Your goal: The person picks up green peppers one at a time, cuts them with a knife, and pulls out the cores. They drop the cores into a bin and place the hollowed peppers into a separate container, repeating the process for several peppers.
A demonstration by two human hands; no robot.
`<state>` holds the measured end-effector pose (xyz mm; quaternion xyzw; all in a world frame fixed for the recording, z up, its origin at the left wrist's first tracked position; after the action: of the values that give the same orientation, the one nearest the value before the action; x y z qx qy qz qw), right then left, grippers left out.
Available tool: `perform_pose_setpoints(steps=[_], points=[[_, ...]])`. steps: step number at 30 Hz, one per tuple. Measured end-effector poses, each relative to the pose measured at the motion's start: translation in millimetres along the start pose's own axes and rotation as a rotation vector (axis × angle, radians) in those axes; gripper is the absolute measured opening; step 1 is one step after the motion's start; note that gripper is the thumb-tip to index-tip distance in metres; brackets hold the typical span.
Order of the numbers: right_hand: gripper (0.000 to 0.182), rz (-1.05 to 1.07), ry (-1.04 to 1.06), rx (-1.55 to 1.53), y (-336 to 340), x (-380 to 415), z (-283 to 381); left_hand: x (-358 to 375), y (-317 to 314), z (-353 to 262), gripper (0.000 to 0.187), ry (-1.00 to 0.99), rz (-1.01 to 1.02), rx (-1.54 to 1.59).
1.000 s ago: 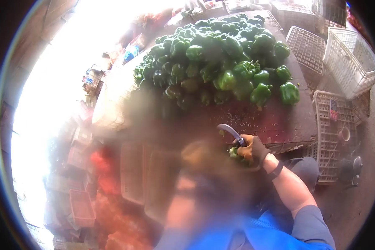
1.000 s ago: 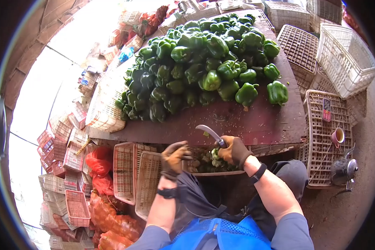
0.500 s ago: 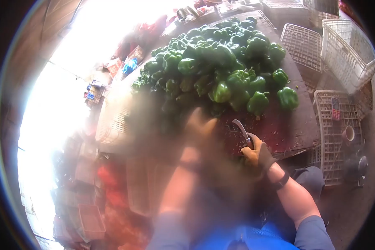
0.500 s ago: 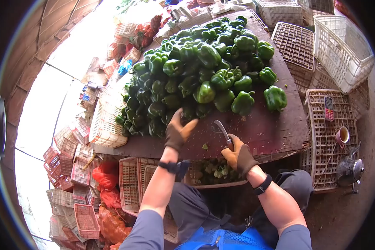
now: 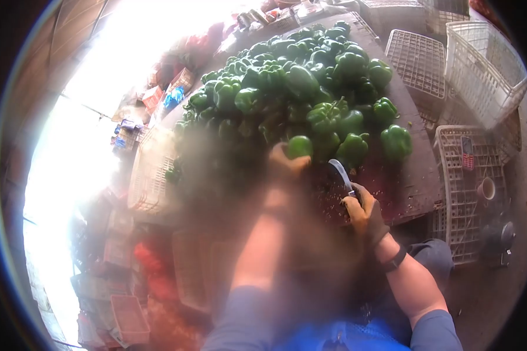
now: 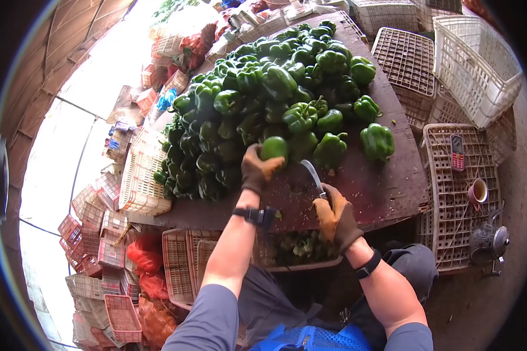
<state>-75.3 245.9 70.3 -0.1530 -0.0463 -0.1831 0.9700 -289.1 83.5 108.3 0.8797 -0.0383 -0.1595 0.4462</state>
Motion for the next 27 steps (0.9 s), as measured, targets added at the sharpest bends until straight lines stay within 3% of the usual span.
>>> perform_pose_setpoints(steps=[2, 4, 5, 6, 9, 12, 16, 18, 21, 24, 27], points=[[0.047, -0.008, 0.002, -0.012, -2, 0, -1, 45, -3, 25, 0.072, 0.021, -0.025, 0.225], [0.047, 0.023, -0.032, -0.036, -7, -3, -18, 85, -21, 55, 0.079, 0.129, 0.119, 0.259], [0.047, 0.026, -0.054, -0.023, -9, -3, -26, 106, -25, 62, 0.076, 0.069, 0.073, 0.174], [0.047, 0.031, -0.072, -0.009, -10, -4, -29, 123, -28, 64, 0.074, 0.009, 0.025, 0.091], [0.049, 0.075, -0.031, 0.177, -17, -4, -39, 150, -13, 42, 0.069, 0.144, 0.059, 0.256], [0.05, 0.125, 0.004, 0.289, -28, -4, -47, 158, -19, 40, 0.063, 0.176, 0.168, 0.263], [0.051, 0.137, 0.203, 0.471, -39, -4, -55, 164, -17, 48, 0.056, 0.015, -0.04, 0.202], [0.052, 0.176, 0.118, 0.447, -40, -3, -55, 162, -16, 46, 0.054, -0.051, -0.096, 0.186], [0.052, 0.206, 0.095, 0.557, -41, 0, -63, 160, -17, 48, 0.05, 0.134, 0.108, 0.258], [0.051, 0.22, 0.071, 0.58, -39, 6, -66, 165, -32, 66, 0.046, 0.041, -0.067, 0.354], [0.051, 0.241, 0.046, 0.629, -38, 10, -66, 159, -15, 48, 0.044, 0.266, 0.093, 0.422]])
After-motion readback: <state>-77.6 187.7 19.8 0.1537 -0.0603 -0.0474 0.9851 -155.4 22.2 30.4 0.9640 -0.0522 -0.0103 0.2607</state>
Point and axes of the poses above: each hand's wrist, its own x-axis away from the middle knuckle, its own y-axis out of the back of the hand, z = x × y, the point moved 6 cm from there along -x, towards the middle knuckle, and after that the axes turned 6 degrees about -x, right-handed, at the moved point
